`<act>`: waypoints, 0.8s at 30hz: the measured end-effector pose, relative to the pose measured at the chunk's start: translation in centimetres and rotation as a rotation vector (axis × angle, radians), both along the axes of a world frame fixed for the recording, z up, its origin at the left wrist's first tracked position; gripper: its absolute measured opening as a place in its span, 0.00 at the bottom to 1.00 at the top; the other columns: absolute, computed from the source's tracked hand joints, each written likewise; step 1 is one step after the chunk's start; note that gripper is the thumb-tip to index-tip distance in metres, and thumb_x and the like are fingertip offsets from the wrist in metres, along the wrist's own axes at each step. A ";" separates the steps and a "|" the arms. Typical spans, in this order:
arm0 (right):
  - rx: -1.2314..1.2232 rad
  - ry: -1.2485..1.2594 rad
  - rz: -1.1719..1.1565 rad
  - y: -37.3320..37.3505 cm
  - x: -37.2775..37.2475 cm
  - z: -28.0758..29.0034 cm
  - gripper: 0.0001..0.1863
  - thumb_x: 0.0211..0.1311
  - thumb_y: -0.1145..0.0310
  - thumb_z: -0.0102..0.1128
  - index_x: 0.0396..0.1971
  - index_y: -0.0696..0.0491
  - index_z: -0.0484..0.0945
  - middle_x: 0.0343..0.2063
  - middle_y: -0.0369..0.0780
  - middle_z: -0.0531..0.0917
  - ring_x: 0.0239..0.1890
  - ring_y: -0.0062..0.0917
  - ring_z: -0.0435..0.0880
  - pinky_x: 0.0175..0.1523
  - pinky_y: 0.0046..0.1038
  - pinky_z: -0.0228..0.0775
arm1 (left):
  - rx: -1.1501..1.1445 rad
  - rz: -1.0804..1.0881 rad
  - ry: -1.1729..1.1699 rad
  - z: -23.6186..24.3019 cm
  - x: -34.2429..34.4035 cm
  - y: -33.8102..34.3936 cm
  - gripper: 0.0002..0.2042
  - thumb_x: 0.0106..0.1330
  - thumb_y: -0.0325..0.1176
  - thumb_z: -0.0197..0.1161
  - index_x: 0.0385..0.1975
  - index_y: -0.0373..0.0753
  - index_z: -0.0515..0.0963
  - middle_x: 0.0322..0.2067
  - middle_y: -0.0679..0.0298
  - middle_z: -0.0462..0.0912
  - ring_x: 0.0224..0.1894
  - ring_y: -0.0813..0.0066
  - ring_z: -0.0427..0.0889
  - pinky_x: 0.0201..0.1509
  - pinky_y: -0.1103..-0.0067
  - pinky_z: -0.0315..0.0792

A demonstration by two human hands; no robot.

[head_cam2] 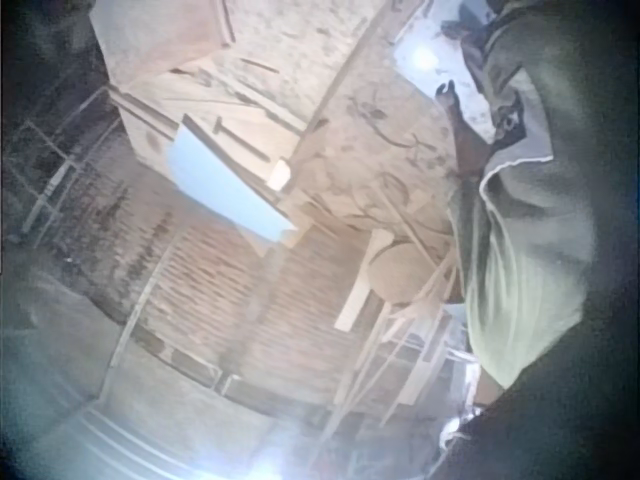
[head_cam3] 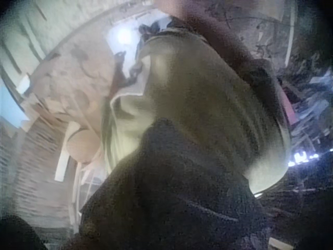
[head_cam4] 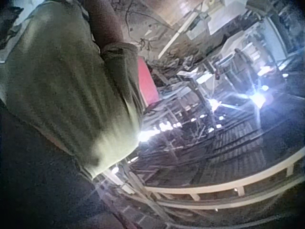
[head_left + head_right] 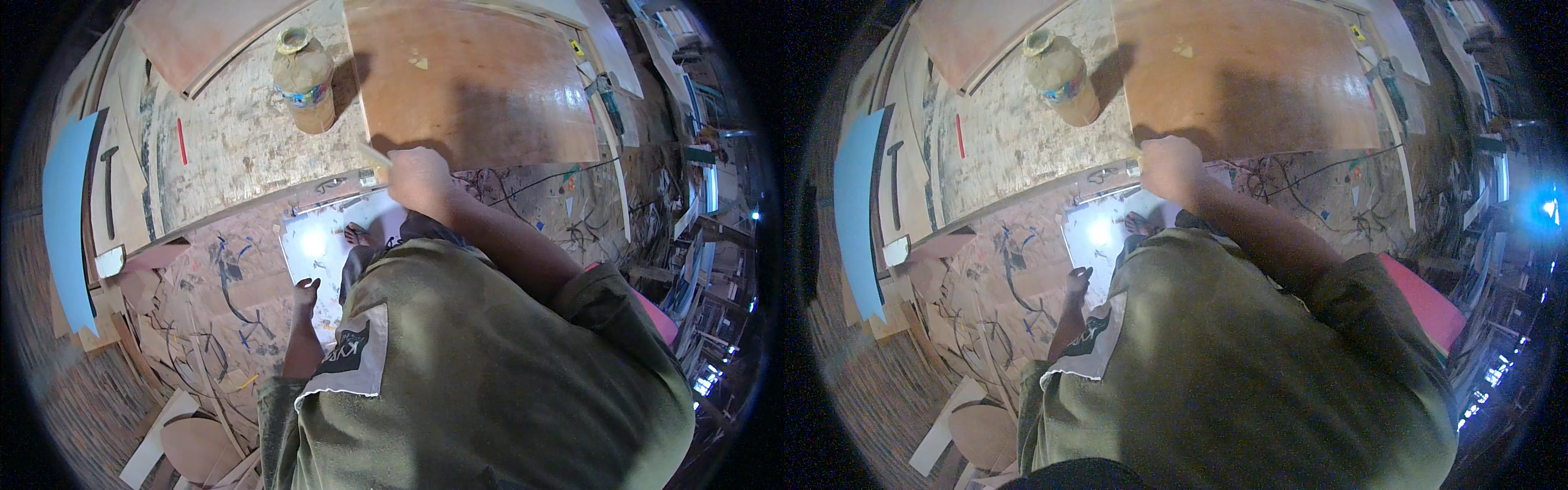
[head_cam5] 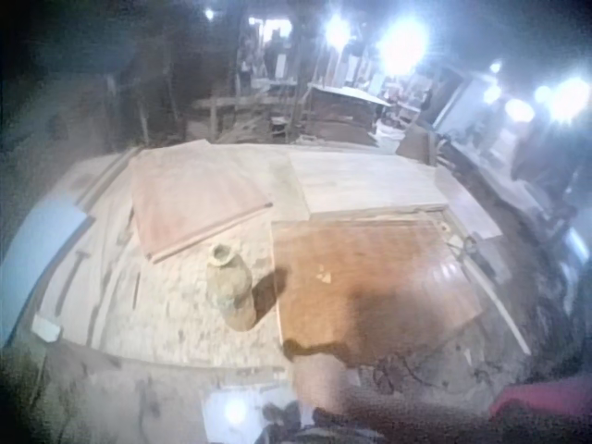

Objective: The person applies a liquid finish to a dark wooden board using a sponge, then flips the board and repeats the process on the lighter side. They pour more finish from a bottle onto the board and spread it evenly across the surface.

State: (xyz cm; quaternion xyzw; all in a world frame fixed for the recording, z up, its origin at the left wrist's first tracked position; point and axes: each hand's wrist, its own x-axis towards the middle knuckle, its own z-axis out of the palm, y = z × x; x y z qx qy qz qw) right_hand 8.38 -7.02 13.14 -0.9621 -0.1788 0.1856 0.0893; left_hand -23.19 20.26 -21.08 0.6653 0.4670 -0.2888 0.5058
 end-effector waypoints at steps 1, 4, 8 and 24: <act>0.000 -0.014 -0.033 -0.2 0.2 0.3 0.07 0.55 0.66 0.59 0.31 0.52 0.82 0.28 0.48 0.85 0.34 0.46 0.86 0.41 0.45 0.78 | 0.014 -0.034 -0.020 0.1 0.9 0.4 0.27 0.61 0.42 0.72 0.54 0.28 0.77 0.54 0.43 0.80 0.59 0.53 0.77 0.63 0.67 0.69; 0.056 -0.182 -0.044 -0.8 2.4 0.7 0.09 0.55 0.66 0.59 0.34 0.50 0.82 0.29 0.45 0.85 0.34 0.45 0.85 0.41 0.45 0.78 | 0.053 -0.013 -0.094 0.6 2.8 1.5 0.28 0.62 0.43 0.71 0.55 0.28 0.76 0.53 0.42 0.80 0.59 0.54 0.77 0.63 0.67 0.69; 0.140 -0.587 0.061 -7.0 7.3 -5.3 0.12 0.54 0.64 0.59 0.38 0.49 0.82 0.31 0.42 0.84 0.33 0.44 0.84 0.42 0.44 0.78 | 0.006 0.019 -0.149 2.5 5.0 1.6 0.28 0.63 0.43 0.69 0.56 0.28 0.75 0.51 0.42 0.81 0.58 0.54 0.77 0.61 0.67 0.70; -0.037 -0.061 0.005 -0.1 5.8 -0.8 0.12 0.50 0.61 0.65 0.32 0.53 0.85 0.30 0.50 0.86 0.35 0.45 0.87 0.41 0.45 0.80 | 0.067 -0.047 -0.084 -5.0 -2.3 3.6 0.21 0.60 0.42 0.71 0.45 0.31 0.80 0.29 0.62 0.83 0.29 0.76 0.78 0.31 0.77 0.73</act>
